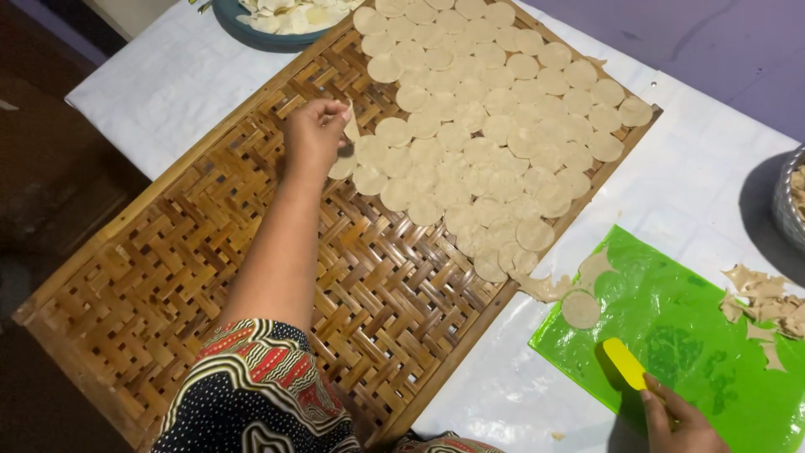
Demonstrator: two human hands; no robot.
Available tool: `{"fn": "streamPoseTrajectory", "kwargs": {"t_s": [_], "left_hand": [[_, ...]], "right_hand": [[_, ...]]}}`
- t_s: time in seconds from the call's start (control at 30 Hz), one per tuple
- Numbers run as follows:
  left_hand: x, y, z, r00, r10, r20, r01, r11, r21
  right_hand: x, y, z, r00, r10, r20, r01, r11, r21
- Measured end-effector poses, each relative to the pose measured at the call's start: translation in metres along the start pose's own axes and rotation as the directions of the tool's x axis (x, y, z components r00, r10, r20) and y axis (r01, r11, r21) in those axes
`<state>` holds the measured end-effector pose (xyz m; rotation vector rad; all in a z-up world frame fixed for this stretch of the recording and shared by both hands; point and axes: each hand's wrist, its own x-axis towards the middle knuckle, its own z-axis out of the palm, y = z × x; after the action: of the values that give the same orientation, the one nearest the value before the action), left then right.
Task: Rolling out dough and cutting it into small circular shapes for drying.
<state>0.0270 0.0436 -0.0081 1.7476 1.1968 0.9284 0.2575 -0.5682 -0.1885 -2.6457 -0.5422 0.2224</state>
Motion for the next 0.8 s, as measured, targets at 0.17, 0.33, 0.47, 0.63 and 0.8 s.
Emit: {"fn": "streamPoseTrajectory", "kwargs": {"t_s": [0.17,0.33,0.47,0.63,0.8], "left_hand": [[0.013,0.026,0.015,0.991,-0.111,0.076,0.089,0.963,0.254],[0.021,0.017,0.024,0.978,-0.206,-0.019,0.188,0.845,0.501],[0.034,-0.016,0.029,0.998,-0.014,-0.068,0.048,0.849,0.527],[0.025,-0.023,0.052,0.961,0.266,-0.075,-0.132,0.681,0.720],[-0.089,0.070,0.099,0.940,0.088,0.328,-0.208,0.914,0.349]], "right_hand": [[0.000,-0.014,-0.004,1.000,-0.005,-0.001,0.005,1.000,-0.028],[-0.003,-0.006,-0.008,0.999,-0.033,-0.043,0.032,0.999,-0.040],[-0.005,-0.046,-0.040,0.996,0.087,0.029,-0.084,0.992,-0.090],[-0.013,-0.087,-0.065,0.960,0.255,0.116,-0.213,0.934,-0.287],[-0.013,-0.098,-0.055,0.991,-0.126,-0.048,0.078,0.825,-0.559]]}}
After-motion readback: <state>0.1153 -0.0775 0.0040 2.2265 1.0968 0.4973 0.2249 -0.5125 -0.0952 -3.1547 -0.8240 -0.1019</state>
